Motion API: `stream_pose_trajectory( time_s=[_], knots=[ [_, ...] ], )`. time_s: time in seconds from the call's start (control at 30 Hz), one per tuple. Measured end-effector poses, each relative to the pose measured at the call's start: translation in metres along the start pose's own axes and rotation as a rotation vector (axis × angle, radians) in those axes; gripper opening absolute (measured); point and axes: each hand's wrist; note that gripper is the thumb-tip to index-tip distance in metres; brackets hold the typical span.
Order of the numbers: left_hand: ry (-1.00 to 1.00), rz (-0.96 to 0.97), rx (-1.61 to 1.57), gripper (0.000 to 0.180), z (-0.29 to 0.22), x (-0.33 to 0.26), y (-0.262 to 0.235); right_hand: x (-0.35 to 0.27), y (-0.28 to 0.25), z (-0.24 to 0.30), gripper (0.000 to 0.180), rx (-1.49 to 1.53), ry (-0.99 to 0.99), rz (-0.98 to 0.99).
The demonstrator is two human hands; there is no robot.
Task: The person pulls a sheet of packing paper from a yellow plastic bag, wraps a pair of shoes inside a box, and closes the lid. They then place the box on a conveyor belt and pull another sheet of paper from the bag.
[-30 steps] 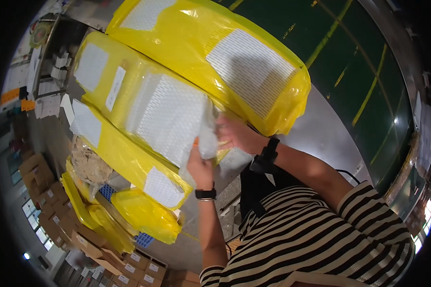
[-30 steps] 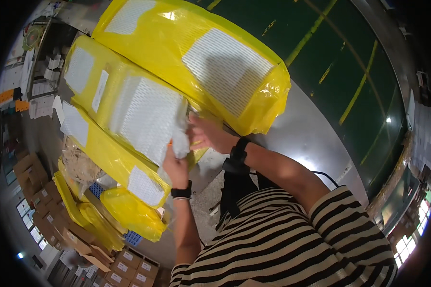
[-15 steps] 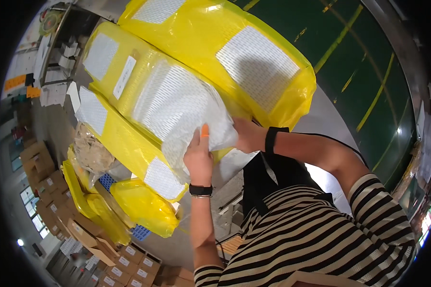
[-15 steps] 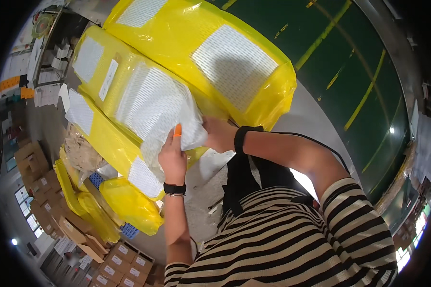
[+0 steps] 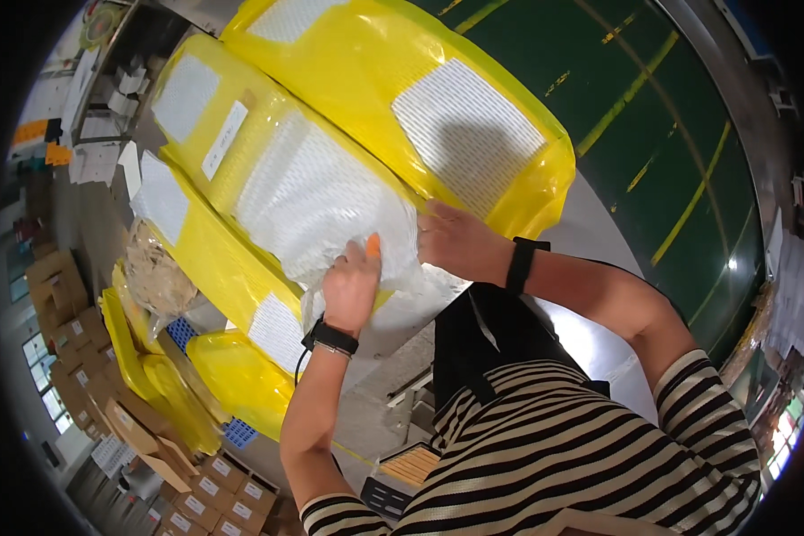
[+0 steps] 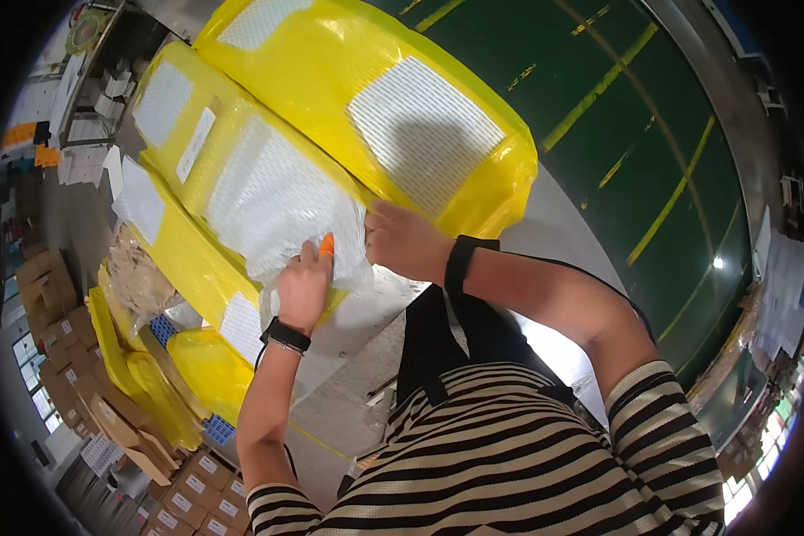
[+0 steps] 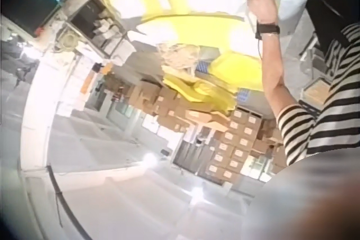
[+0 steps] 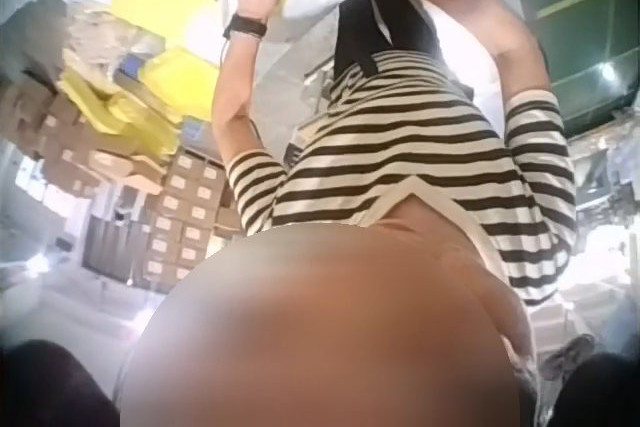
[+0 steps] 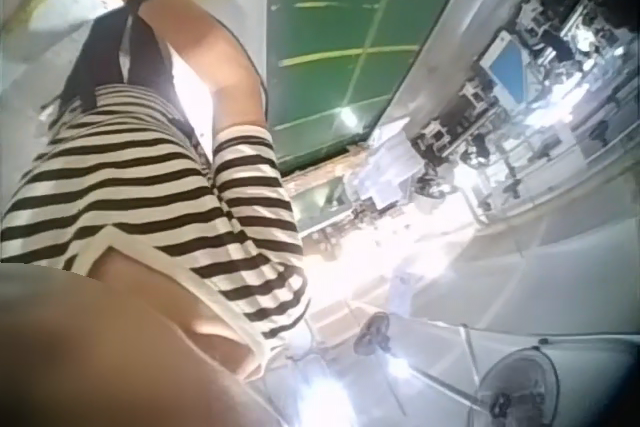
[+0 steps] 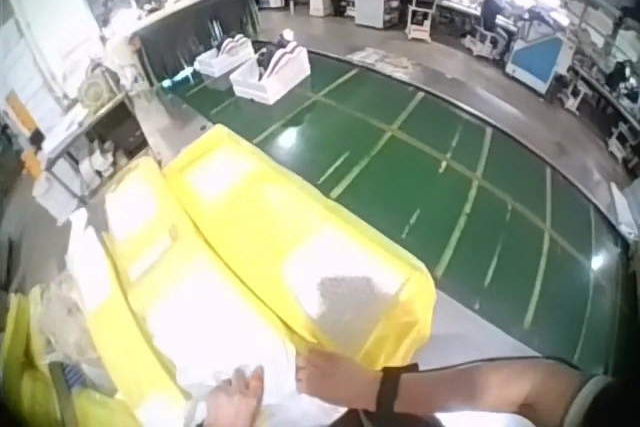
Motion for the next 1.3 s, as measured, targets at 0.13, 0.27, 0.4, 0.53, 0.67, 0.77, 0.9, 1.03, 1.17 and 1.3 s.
stream_pose_trajectory(
  time_s=[0.13,0.27,0.4,0.53,0.67,0.77,0.9,1.03,1.17,1.3],
  knots=[
    [-0.093,0.088,-0.108,0.042,-0.027,-0.016,0.012,0.003,0.003,0.004,0.009,-0.104,0.033,-0.021],
    [-0.160,-0.012,-0.200,0.047,-0.039,-0.025,0.030,0.008,0.008,0.005,0.006,-0.246,-0.019,0.028],
    [-0.253,-0.038,-0.239,0.054,-0.015,-0.002,0.029,0.009,-0.008,-0.001,0.005,-0.131,-0.081,0.199],
    [-0.372,-0.036,-0.157,0.042,-0.033,-0.003,0.044,0.017,-0.012,0.006,0.007,-0.038,-0.115,0.178],
    [-0.314,-0.162,-0.032,0.031,-0.038,-0.006,0.042,0.014,-0.017,0.007,0.004,-0.074,-0.144,0.160],
    [-0.271,-0.109,-0.102,0.032,-0.023,-0.020,0.046,0.017,-0.028,0.007,0.005,-0.072,-0.217,0.149],
    [-0.209,0.085,-0.060,0.048,-0.033,-0.018,0.034,0.017,-0.025,0.003,0.008,-0.085,-0.270,0.181],
    [-0.270,0.105,-0.263,0.058,-0.022,-0.021,0.029,0.039,-0.014,-0.004,0.012,-0.060,-0.198,0.534],
    [-0.307,0.374,-1.506,0.073,0.058,-0.039,0.006,0.030,0.001,-0.030,0.014,0.050,-0.141,0.444],
    [-0.774,0.017,-1.532,0.066,0.087,-0.095,0.001,0.040,-0.007,-0.010,0.019,-0.052,-0.191,0.406]
  ],
)
Point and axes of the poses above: each hand's wrist, its own x-axis towards the middle knuckle, its own y-axis out of the palm, z = x × y, and after that the axes turned 12 degrees about -y, right-handed
